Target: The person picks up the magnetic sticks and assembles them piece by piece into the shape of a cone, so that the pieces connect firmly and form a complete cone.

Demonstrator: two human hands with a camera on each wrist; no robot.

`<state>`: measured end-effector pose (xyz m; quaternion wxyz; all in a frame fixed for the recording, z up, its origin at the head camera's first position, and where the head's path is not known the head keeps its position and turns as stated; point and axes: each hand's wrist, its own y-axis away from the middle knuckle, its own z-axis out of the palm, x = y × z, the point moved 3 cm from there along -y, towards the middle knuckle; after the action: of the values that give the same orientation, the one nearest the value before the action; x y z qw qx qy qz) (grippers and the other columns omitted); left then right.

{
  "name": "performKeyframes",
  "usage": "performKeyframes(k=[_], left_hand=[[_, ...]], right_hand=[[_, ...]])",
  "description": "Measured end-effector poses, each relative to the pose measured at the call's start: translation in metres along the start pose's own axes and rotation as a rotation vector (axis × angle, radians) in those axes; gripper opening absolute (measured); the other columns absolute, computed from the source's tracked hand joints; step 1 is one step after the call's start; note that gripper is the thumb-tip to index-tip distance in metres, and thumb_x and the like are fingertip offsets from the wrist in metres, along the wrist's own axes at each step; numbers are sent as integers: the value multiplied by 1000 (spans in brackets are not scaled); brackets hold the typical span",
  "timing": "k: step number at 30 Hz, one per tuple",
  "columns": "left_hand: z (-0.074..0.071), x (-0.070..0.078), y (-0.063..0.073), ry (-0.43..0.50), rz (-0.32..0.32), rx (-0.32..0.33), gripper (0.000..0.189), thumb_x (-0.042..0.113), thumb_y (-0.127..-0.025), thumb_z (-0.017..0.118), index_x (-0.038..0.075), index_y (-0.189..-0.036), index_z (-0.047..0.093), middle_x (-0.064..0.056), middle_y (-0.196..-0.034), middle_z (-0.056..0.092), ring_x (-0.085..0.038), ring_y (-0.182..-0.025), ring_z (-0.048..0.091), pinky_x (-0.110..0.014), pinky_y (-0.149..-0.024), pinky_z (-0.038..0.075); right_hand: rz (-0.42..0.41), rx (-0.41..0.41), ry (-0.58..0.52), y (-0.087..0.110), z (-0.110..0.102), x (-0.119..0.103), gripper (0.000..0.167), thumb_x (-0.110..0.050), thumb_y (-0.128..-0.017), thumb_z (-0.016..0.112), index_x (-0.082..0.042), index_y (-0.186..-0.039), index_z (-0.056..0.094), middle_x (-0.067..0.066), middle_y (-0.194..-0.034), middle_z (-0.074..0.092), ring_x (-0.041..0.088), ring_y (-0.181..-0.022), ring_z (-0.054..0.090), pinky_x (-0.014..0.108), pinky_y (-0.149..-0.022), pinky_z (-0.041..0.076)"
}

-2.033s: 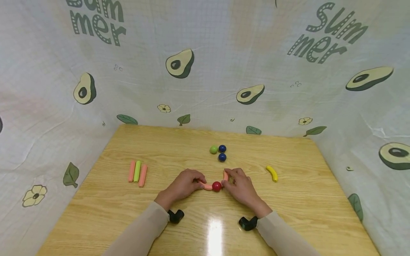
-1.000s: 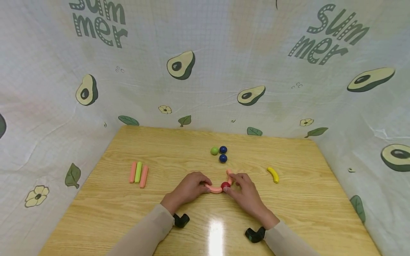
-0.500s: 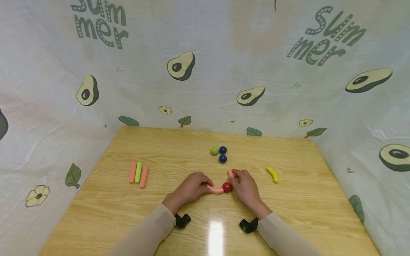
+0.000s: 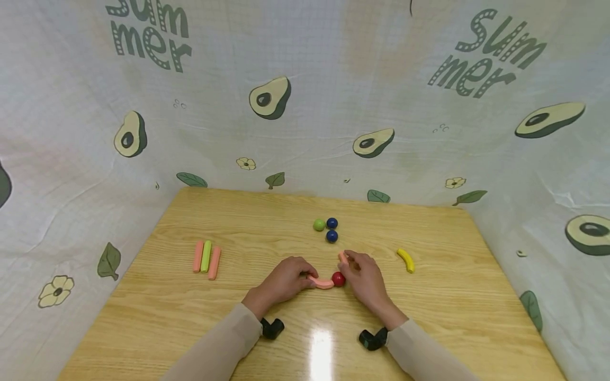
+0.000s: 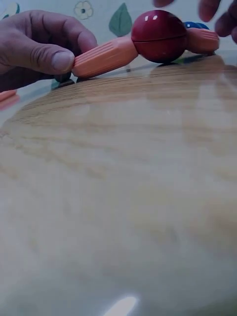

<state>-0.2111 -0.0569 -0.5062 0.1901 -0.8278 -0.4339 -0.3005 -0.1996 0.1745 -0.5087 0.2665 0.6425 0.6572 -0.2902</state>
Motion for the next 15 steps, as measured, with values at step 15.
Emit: performKeyframes(k=[15], left_hand=[[3,3,-2,3,-16,-30,14,26,-98,77,23,-111,80,10,-109,74,-12,-105,64,-36,-96,52]], right_hand=[[-24,-46,-67,9,-7,10,43,-34,-100,75,-15,-138,69,6,-129,63,24,-115,59,47,-100,48]])
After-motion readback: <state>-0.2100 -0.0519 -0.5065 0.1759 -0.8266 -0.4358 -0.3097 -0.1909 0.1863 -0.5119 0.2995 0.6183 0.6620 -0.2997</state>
